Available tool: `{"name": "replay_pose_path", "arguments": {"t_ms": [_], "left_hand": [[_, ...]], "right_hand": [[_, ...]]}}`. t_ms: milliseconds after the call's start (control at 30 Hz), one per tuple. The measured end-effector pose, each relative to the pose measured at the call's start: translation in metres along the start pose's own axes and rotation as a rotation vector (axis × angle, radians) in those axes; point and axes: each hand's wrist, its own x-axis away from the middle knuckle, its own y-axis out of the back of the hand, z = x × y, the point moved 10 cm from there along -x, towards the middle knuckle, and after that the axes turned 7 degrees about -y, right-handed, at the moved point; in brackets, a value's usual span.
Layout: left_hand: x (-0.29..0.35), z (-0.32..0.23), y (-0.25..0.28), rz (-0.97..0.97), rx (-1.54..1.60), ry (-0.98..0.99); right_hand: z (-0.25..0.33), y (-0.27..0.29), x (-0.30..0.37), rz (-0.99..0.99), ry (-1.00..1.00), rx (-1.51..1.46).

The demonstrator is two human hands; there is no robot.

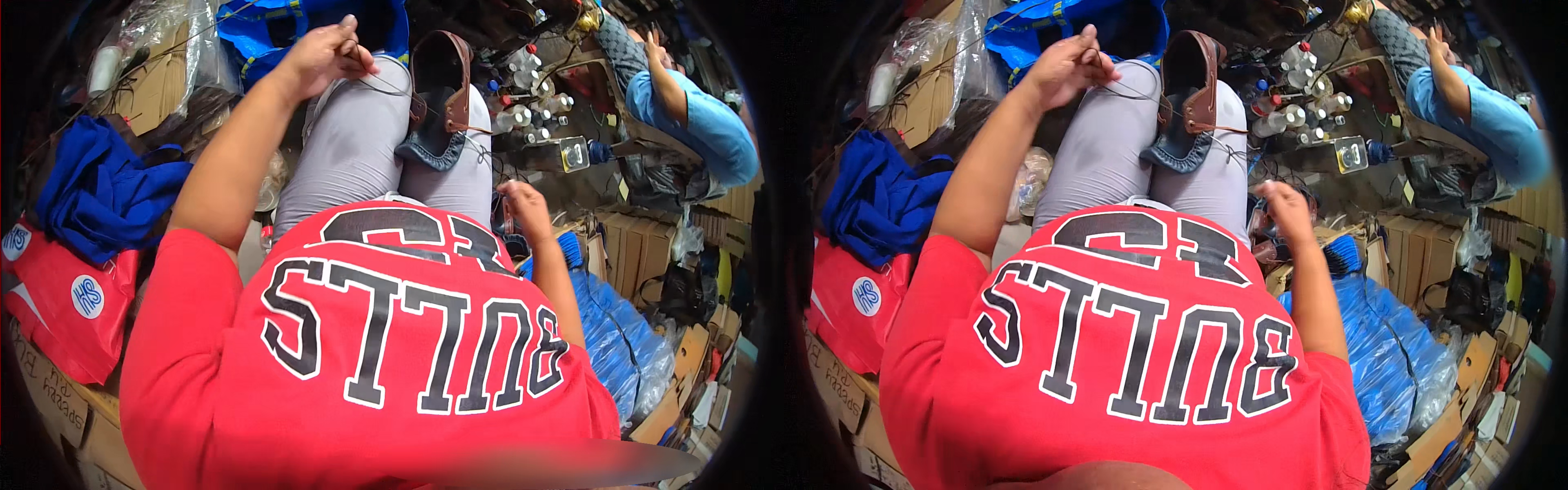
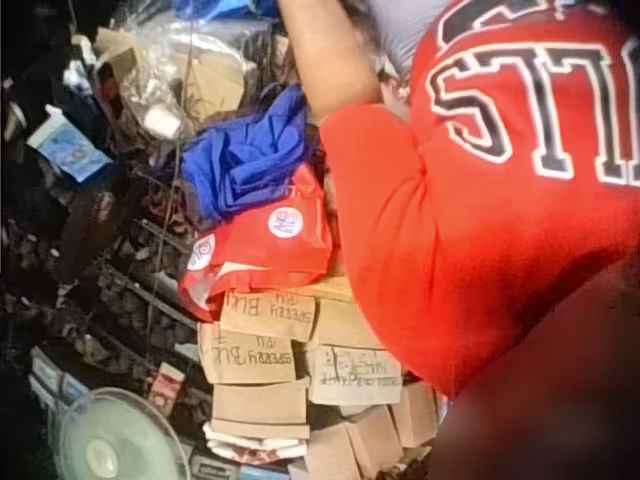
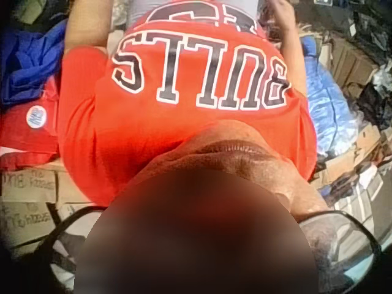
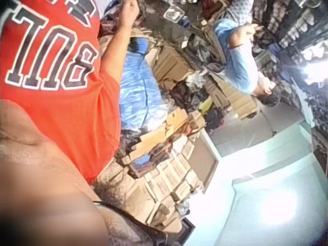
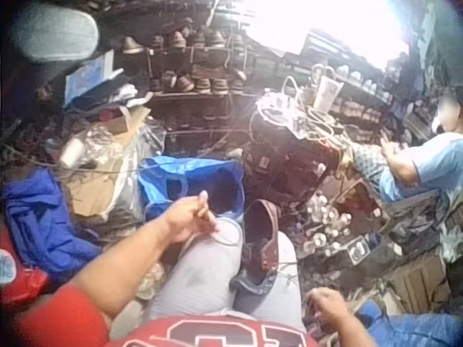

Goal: Manually sewing, lacing, or threading a component of a shoe upper or strap assembly.

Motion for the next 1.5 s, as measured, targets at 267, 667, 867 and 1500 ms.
{"name": "replay_pose_path", "arguments": {"t_ms": [267, 667, 867, 1500], "left_hand": [[0.011, -0.013, -0.109, 0.276, -0.840, -0.242], [-0.013, 0.046, -0.133, 0.510, -1.250, -0.372], [0.022, 0.001, -0.124, 0.107, -1.058, -0.743], [0.026, 0.026, -0.113, 0.235, -0.875, -0.259]], "right_hand": [[0.157, 0.033, 0.026, -0.389, 0.576, 0.208], [0.200, -0.084, 0.043, 0.144, 0.591, 0.774], [0.193, -0.051, 0.060, -0.005, 0.531, 0.307], [0.205, -0.069, 0.037, -0.124, 0.528, 0.544]]}}
